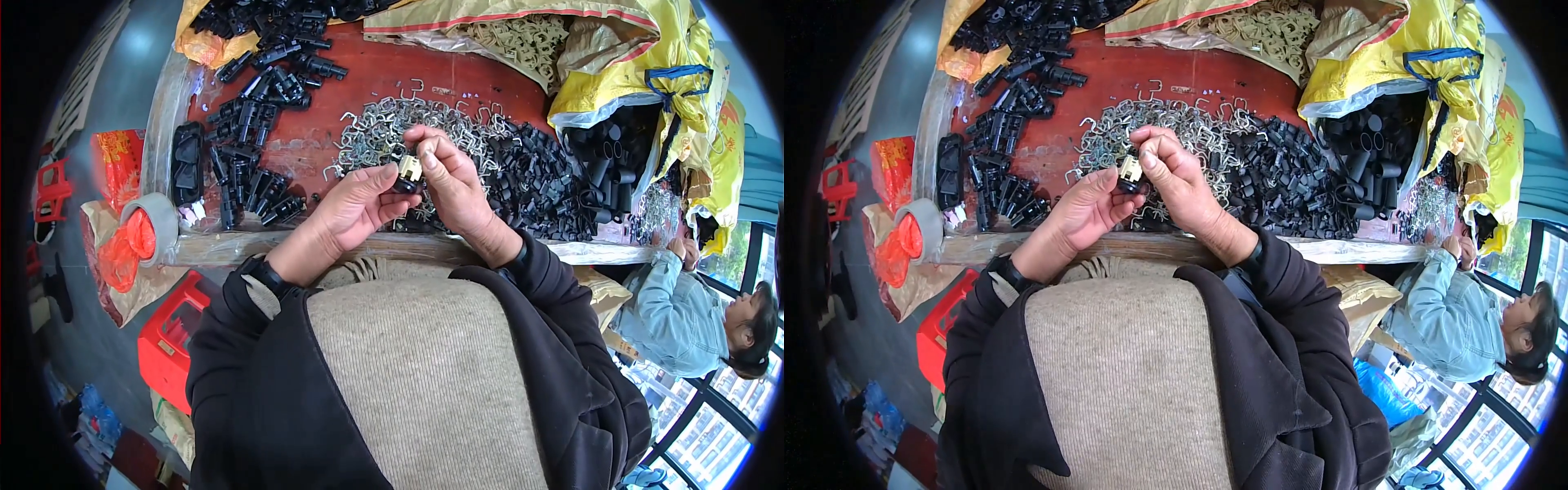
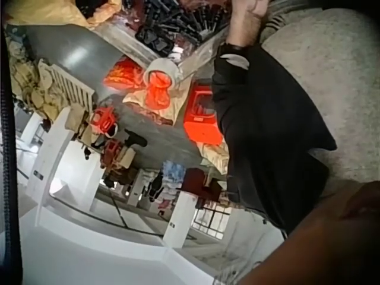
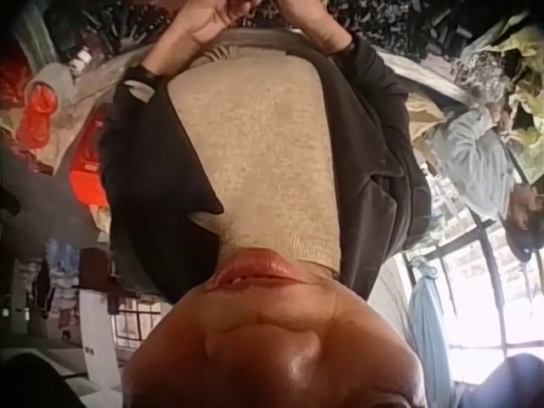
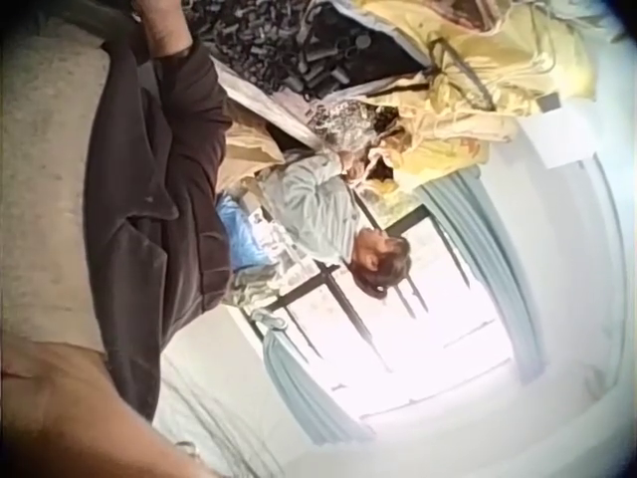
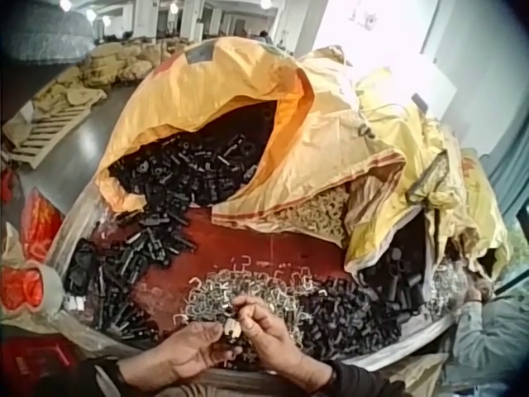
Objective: The person picks up a black plastic component and a small metal clip, fits the clip into the component, and then slides a black sleeve over the assembly.
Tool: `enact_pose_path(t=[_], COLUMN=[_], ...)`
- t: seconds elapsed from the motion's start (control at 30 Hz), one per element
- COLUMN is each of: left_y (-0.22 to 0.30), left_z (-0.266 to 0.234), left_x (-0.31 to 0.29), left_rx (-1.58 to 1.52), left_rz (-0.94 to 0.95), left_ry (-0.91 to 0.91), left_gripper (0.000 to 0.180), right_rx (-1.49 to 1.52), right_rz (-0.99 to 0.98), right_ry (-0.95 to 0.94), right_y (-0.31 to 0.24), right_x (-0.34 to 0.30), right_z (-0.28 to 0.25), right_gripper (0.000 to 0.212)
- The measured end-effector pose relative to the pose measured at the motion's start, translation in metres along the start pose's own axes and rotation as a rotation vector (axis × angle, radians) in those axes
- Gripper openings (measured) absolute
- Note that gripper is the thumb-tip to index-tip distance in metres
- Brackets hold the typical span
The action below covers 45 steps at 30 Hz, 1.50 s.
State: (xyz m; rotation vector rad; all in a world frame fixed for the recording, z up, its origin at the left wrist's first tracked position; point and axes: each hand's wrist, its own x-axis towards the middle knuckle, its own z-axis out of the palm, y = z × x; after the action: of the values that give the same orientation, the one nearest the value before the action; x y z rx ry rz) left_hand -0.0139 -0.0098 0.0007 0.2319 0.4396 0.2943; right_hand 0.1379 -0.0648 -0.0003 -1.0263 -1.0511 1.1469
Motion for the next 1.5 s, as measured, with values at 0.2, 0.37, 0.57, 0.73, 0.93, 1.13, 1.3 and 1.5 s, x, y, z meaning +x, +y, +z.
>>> enact_pose_path(t=[0.2,0.37,0.57,0.73,0.93,1.13,1.3,1.5], left_y=[0.005,0.008,0.003,0.004,0.004,0.004,0.005,0.004], left_z=[0.006,0.005,0.013,0.014,0.012,0.013,0.016,0.013], left_x=[-0.002,-0.002,0.001,0.000,-0.001,-0.001,-0.001,-0.001], left_rx=[0.161,0.316,0.295,0.263,0.254,0.237,0.223,0.212], left_rz=[-0.002,0.035,0.043,0.050,0.060,0.056,0.052,0.067], left_ry=[0.092,0.085,0.150,0.131,0.139,0.140,0.147,0.151], left_gripper=[0.017,0.016,0.018,0.018,0.017,0.018,0.018,0.018], right_rx=[-0.303,-0.883,-1.599,-1.465,-1.271,-0.192,0.188,0.099], right_rz=[0.007,-0.249,-0.191,-0.063,-0.053,0.193,0.262,0.259], right_ry=[0.070,0.147,0.265,0.203,0.206,0.223,0.191,0.088], right_y=[-0.007,-0.028,-0.031,-0.027,-0.035,-0.046,-0.044,-0.038], right_x=[-0.008,-0.009,-0.012,-0.013,-0.017,-0.018,-0.018,-0.016], right_z=[0.000,-0.030,-0.086,-0.094,-0.081,-0.060,-0.044,-0.031], right_gripper=[0.012,0.007,0.009,0.011,0.009,0.007,0.011,0.012])
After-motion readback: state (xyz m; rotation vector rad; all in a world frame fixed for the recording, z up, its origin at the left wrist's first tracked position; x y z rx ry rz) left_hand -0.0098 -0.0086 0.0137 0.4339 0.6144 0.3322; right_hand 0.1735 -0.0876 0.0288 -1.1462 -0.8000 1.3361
